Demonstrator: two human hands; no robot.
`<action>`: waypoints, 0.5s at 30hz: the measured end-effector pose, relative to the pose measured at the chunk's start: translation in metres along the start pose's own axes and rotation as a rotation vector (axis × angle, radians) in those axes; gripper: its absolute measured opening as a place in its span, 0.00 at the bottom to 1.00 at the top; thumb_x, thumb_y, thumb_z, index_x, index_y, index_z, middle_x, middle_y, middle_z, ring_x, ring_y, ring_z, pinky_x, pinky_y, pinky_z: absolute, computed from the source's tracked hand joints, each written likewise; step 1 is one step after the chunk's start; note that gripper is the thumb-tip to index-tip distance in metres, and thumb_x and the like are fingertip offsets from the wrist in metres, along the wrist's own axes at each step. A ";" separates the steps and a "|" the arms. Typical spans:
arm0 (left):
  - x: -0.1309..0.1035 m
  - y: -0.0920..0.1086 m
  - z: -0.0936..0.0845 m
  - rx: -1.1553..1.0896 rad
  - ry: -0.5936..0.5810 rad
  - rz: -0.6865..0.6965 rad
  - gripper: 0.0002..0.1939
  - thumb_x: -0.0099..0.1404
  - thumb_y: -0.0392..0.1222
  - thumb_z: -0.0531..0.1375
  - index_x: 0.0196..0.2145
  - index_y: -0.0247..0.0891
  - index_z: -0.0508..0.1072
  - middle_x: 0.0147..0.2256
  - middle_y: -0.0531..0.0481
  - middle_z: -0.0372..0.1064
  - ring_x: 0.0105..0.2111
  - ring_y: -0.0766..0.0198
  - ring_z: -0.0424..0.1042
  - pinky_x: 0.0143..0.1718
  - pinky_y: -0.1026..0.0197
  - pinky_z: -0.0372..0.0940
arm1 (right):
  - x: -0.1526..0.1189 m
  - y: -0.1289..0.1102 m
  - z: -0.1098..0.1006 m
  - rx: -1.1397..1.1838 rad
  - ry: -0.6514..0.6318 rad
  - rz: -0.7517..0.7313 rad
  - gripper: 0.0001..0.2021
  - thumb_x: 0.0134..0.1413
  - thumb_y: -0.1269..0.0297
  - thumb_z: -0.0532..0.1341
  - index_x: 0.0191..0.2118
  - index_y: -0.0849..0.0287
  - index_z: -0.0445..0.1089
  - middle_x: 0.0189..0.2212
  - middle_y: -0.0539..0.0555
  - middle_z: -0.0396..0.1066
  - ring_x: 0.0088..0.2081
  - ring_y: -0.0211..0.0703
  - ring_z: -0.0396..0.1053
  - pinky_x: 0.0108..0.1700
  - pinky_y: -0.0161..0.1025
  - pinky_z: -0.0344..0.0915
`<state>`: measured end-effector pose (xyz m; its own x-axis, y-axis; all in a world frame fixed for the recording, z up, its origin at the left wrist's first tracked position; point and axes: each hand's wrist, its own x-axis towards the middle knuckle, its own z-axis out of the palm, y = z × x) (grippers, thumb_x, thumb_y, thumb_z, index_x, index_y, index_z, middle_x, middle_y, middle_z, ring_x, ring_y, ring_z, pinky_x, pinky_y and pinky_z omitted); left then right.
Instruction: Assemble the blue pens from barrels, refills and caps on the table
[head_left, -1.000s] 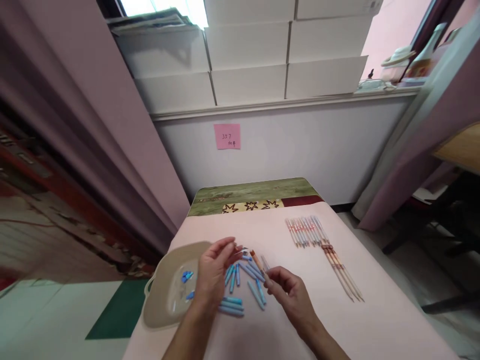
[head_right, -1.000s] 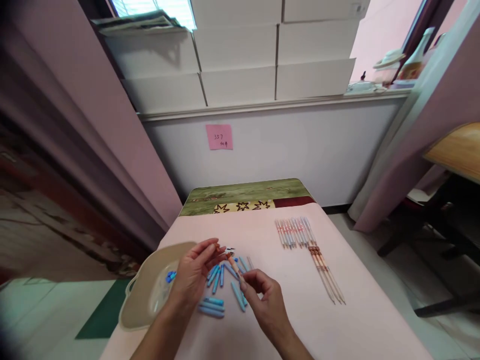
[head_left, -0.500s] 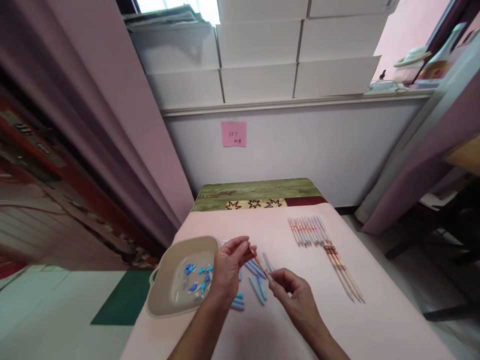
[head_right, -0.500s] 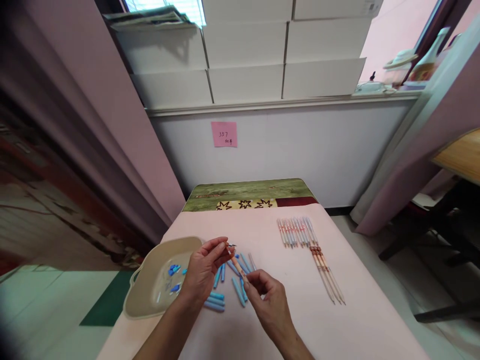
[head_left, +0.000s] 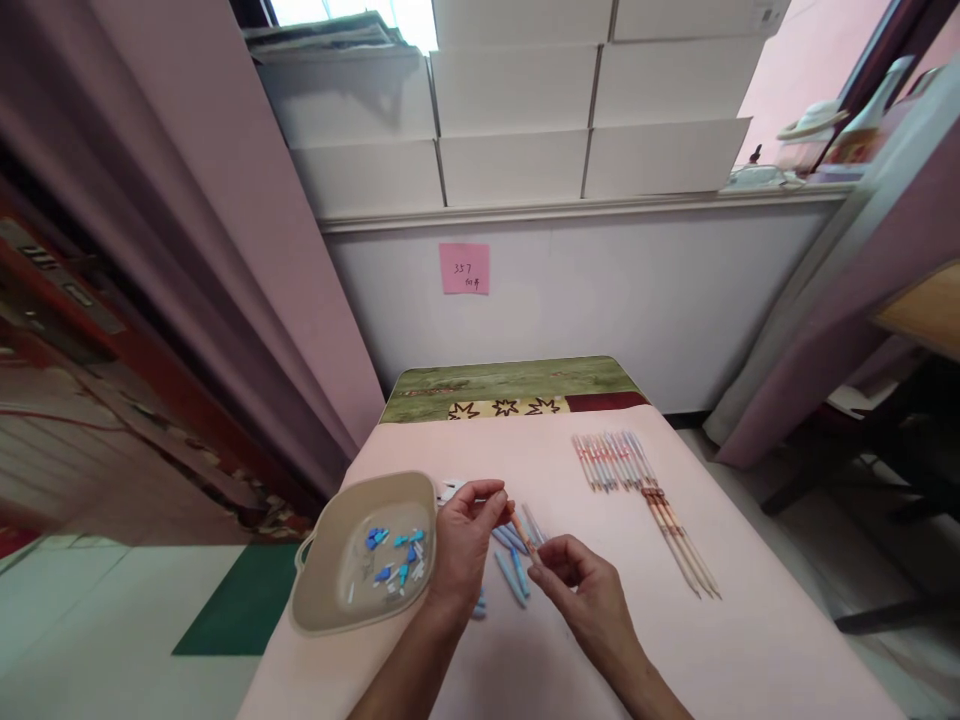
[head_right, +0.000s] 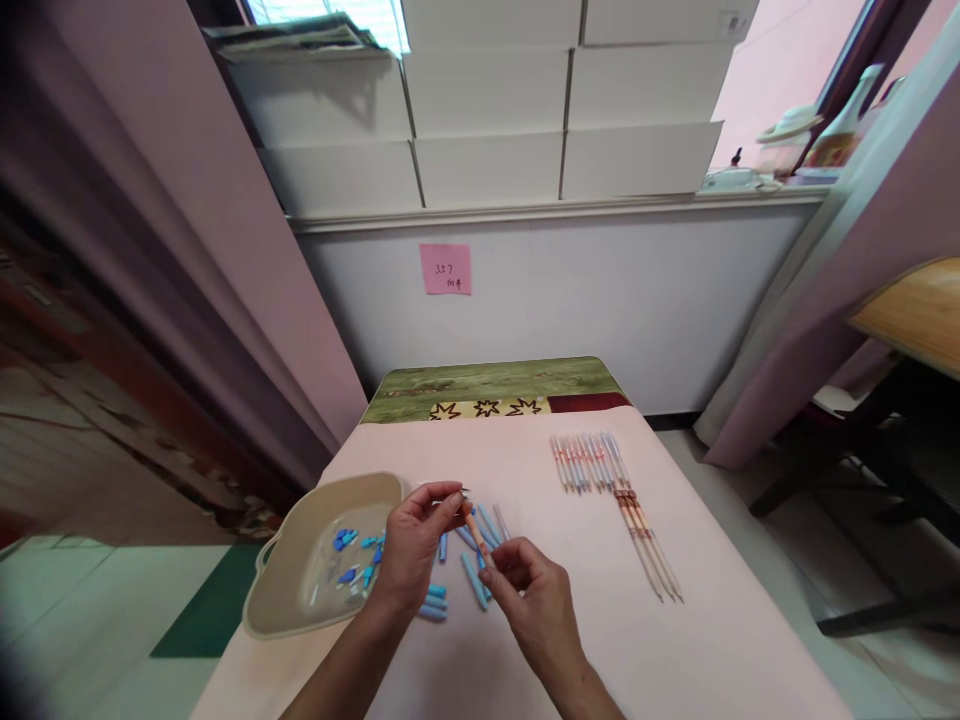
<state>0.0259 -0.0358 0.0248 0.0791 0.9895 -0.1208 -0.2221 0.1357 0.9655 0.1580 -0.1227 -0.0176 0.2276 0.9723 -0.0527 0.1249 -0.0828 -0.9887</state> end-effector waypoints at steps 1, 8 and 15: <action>-0.002 -0.001 0.001 0.004 -0.007 -0.006 0.15 0.51 0.44 0.68 0.35 0.33 0.76 0.25 0.49 0.74 0.29 0.62 0.75 0.35 0.59 0.71 | 0.000 0.001 0.000 -0.043 0.019 -0.021 0.13 0.50 0.51 0.64 0.31 0.57 0.72 0.27 0.52 0.73 0.26 0.41 0.67 0.29 0.35 0.63; -0.013 -0.004 0.010 0.065 -0.027 0.002 0.25 0.47 0.45 0.70 0.43 0.38 0.73 0.38 0.47 0.74 0.33 0.62 0.75 0.36 0.60 0.70 | -0.005 0.013 -0.021 -0.248 0.224 -0.157 0.12 0.53 0.53 0.62 0.30 0.55 0.74 0.25 0.53 0.72 0.28 0.43 0.68 0.32 0.36 0.63; -0.079 -0.052 -0.040 0.348 -0.448 -0.231 0.13 0.52 0.51 0.67 0.29 0.39 0.78 0.27 0.49 0.73 0.27 0.61 0.71 0.32 0.58 0.67 | -0.007 0.054 -0.104 -0.706 0.512 0.042 0.12 0.56 0.52 0.58 0.35 0.53 0.74 0.31 0.52 0.75 0.31 0.45 0.71 0.33 0.38 0.61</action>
<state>-0.0078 -0.1189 -0.0251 0.5053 0.8089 -0.3005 0.1741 0.2455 0.9536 0.2632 -0.1564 -0.0559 0.6304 0.7616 0.1501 0.6373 -0.3974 -0.6602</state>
